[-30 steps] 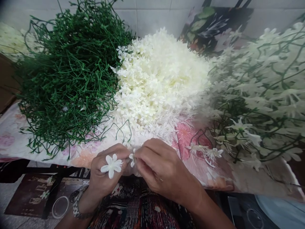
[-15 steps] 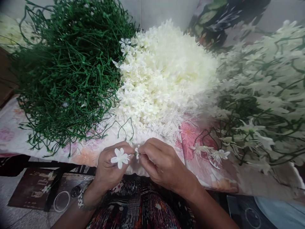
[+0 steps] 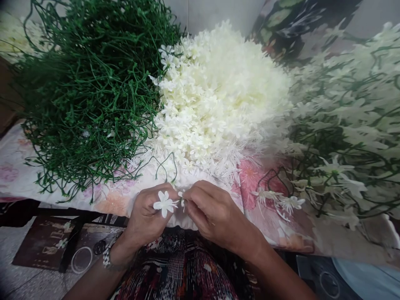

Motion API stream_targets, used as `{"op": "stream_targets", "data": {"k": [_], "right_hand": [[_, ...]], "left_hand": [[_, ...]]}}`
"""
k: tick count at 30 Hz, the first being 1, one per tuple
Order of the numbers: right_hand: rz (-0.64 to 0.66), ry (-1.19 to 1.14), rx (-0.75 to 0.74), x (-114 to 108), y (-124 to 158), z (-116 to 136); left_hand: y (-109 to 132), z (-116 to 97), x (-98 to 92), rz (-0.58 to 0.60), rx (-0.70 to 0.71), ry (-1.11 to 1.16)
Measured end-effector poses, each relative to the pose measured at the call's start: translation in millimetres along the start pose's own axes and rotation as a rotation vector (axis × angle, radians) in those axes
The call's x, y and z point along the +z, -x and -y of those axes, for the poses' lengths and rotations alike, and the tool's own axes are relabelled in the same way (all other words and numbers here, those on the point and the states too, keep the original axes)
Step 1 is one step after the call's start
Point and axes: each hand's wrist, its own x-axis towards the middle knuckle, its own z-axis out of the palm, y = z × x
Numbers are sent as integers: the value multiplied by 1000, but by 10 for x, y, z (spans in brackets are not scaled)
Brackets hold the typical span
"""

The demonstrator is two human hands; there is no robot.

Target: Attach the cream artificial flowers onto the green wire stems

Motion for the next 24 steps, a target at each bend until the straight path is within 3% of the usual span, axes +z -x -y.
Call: {"op": "stream_targets", "data": {"k": [20,24], "right_hand": [[-8,52,-21,65,-9,-19],[-9,87,-31,27,-23,-10]], "left_hand": [[-3,-11,26,-22,-100,-117],[-9,-19,30,-25,-118,-56]]}}
